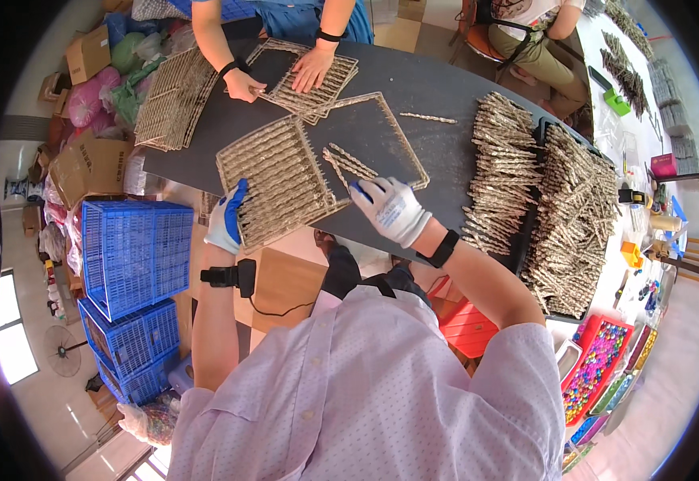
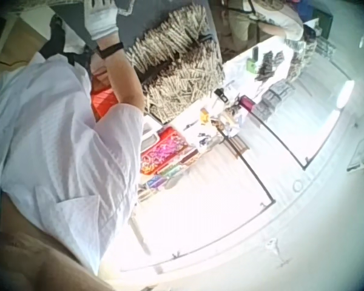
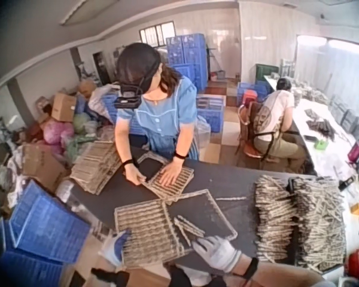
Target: The person assembles woven baskets by inserting pre-cut woven strips into rectangular wire frames. They repeatedly pick up strips, align them with the frame slots, and press them into place. Finished baskets are stacked on the table, and the person handles multiple frames and strips throughout the process.
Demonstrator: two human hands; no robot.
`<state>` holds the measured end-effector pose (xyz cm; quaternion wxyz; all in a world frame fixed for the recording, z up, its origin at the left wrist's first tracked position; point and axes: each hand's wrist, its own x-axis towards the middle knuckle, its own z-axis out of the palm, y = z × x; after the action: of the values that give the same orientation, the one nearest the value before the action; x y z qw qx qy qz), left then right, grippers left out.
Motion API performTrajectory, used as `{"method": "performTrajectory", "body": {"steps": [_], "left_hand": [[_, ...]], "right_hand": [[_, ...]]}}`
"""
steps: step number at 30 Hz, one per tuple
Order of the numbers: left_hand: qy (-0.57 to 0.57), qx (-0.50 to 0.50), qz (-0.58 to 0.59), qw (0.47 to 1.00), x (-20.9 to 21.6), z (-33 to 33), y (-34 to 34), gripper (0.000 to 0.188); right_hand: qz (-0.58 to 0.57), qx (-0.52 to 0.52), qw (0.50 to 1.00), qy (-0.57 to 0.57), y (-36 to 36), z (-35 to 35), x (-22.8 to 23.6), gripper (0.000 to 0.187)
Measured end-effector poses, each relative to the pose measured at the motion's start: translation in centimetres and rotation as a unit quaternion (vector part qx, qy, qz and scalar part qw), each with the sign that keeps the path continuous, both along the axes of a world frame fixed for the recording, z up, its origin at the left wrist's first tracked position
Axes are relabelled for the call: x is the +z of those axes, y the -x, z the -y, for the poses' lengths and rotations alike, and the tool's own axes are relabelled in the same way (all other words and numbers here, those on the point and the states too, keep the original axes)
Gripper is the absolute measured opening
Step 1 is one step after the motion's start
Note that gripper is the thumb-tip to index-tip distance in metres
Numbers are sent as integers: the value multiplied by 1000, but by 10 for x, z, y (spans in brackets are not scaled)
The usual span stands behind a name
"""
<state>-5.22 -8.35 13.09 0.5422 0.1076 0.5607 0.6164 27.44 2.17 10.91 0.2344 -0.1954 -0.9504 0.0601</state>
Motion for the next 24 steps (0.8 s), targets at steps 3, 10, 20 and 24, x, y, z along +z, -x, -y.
{"method": "performTrajectory", "body": {"steps": [3, 10, 20, 24], "left_hand": [[20, 22, 2, 1000, 0, -4, -7, 27], [-68, -24, -226, 971, 16, -11, -21, 28], [-61, -46, -316, 946, 30, -16, -31, 26], [-25, 20, -131, 991, 22, -16, -17, 28]], "right_hand": [[-12, -23, 999, -20, -2, -8, 4, 32], [209, -21, 918, 337, 0, -11, 11, 20], [128, -62, 953, 267, 0, -17, -30, 31], [21, -71, 993, 96, 1, -14, -25, 39]]}}
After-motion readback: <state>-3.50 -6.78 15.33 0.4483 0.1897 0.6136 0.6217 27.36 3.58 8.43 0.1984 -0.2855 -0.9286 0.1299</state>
